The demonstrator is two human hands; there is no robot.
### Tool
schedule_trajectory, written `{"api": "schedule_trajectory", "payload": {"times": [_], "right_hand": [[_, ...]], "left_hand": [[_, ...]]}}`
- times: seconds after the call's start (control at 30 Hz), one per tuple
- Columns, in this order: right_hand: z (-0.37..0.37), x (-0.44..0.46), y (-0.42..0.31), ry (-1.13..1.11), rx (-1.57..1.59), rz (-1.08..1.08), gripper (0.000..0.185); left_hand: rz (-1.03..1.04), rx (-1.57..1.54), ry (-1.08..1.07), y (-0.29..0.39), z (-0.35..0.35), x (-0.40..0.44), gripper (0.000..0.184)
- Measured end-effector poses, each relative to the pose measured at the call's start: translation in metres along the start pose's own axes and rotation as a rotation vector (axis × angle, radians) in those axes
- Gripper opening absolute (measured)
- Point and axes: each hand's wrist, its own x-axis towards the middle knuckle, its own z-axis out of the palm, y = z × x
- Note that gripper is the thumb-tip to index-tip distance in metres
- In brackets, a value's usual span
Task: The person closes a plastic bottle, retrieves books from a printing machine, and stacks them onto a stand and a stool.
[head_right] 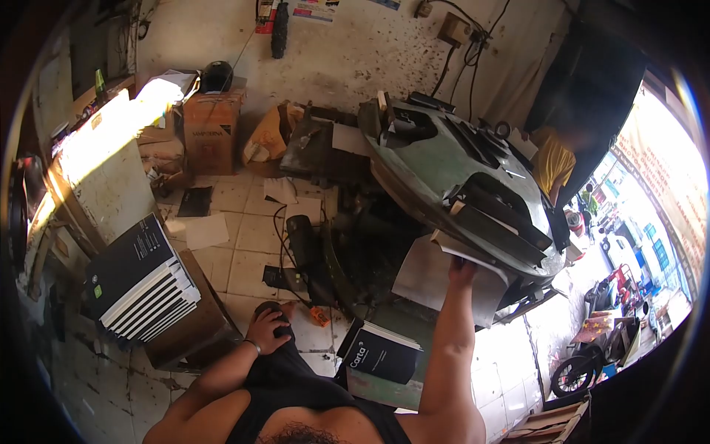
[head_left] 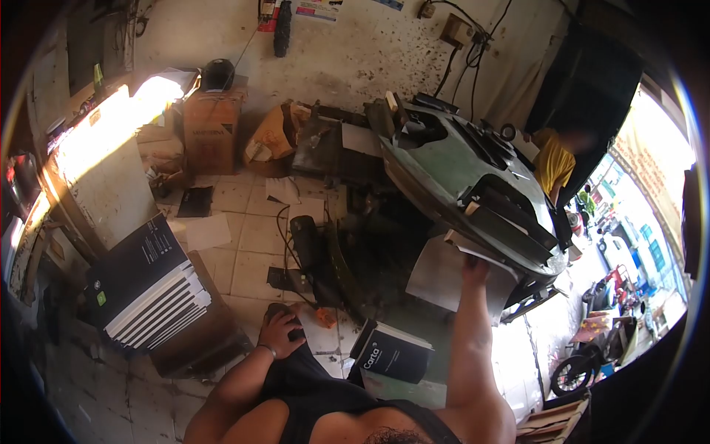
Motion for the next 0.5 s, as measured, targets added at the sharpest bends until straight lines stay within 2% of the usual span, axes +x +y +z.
{"api": "schedule_trajectory", "payload": {"times": [0.03,0.13,0.27,0.37,0.47,0.5], "right_hand": [[-0.005,-0.003,-0.003,0.424,0.094,0.094,0.044],[-0.028,-0.042,0.004,0.408,0.076,0.110,0.044],[-0.044,-0.104,0.018,0.716,0.019,0.207,0.044],[-0.064,-0.134,0.019,0.806,-0.060,0.283,0.046],[-0.109,-0.148,0.016,0.771,-0.126,0.384,0.049],[-0.099,-0.160,0.011,0.803,-0.220,0.352,0.049]], "left_hand": [[0.010,-0.020,0.022,-0.002,0.004,0.000,0.049],[0.023,-0.050,0.050,-0.005,0.009,0.002,0.047],[0.029,-0.054,0.054,0.000,0.006,0.002,0.045],[0.057,-0.094,0.081,-0.001,0.008,0.003,0.044],[0.091,-0.065,0.112,-0.006,0.014,0.004,0.043],[0.091,-0.052,0.114,-0.005,0.012,0.004,0.043]]}}
